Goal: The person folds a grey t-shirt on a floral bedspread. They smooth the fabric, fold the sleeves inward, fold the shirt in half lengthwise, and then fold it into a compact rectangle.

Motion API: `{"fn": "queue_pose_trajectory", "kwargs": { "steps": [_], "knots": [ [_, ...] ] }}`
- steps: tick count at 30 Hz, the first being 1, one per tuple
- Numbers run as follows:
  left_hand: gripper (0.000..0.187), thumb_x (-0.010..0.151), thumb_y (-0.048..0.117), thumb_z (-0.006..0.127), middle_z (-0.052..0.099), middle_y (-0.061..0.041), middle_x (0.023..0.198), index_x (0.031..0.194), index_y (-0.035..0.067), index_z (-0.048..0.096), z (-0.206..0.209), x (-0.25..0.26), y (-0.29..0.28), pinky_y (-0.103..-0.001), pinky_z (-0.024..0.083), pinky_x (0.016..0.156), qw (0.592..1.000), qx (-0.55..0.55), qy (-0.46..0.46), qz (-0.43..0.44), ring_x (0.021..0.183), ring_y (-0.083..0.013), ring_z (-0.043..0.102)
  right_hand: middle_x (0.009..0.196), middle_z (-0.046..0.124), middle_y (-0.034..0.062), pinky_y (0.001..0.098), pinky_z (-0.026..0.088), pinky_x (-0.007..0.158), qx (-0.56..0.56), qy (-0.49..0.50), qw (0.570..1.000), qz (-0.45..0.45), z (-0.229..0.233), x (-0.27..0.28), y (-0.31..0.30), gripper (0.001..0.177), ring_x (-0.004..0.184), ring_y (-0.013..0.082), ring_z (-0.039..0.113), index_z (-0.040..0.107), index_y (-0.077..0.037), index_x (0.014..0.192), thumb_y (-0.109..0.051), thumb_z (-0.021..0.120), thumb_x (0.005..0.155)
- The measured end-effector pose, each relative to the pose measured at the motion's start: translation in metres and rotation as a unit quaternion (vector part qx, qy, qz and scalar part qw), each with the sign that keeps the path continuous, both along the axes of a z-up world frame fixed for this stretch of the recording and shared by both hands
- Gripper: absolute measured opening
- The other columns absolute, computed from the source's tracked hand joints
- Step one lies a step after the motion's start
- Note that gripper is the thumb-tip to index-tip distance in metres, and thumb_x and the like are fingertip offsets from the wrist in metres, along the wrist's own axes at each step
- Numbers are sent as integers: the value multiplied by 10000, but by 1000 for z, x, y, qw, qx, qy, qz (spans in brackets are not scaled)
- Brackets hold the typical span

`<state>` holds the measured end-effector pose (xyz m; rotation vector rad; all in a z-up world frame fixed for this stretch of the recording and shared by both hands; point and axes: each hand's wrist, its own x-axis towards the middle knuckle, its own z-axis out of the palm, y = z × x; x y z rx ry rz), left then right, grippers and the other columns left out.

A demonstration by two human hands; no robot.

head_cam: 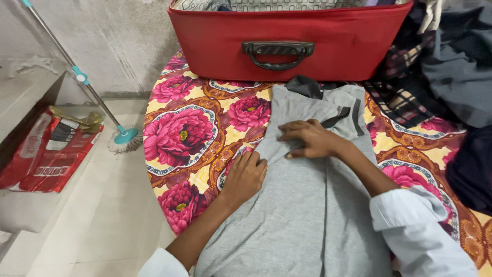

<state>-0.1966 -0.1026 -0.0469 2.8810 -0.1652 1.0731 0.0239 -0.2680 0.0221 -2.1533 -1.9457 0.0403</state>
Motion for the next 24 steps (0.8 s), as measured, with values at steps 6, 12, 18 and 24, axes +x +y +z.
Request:
{"fn": "queue_pose_trajectory", "kwargs": {
  "steps": [6,12,18,24],
  "knots": [
    [134,950,172,645,593,-95,903,906,51,682,-1,0,1,-417,491,797,1000,5,1,-14,917,-265,616,1079,707,41,434,458,962,137,-252,957,46,-19,-16,-26,290,1062,231,638,706,-91,1071,-195,685,802],
    [130,900,69,630,601,-134,949,1008,6,664,11,-3,-25,-394,569,682,998,38,44,-1,844,-272,664,1019,664,87,376,497,825,199,-386,901,-13,-33,-24,-41,334,978,238,633,673,-34,1116,-189,641,822],
    [238,824,-21,636,583,-210,1047,1055,-75,627,16,17,-68,-410,597,710,990,-14,143,-13,907,-316,679,1140,648,104,381,500,837,177,-356,916,-51,-31,-28,-40,347,1004,242,628,624,-76,1128,-200,643,804],
    [478,753,-36,642,545,-232,1115,1221,-113,582,15,-2,-70,-440,563,795,987,-93,100,-85,1019,-378,617,1144,640,75,387,489,853,177,-283,942,27,-20,-30,-36,395,1032,262,626,679,-98,1090,-173,695,702]
  ]
}}
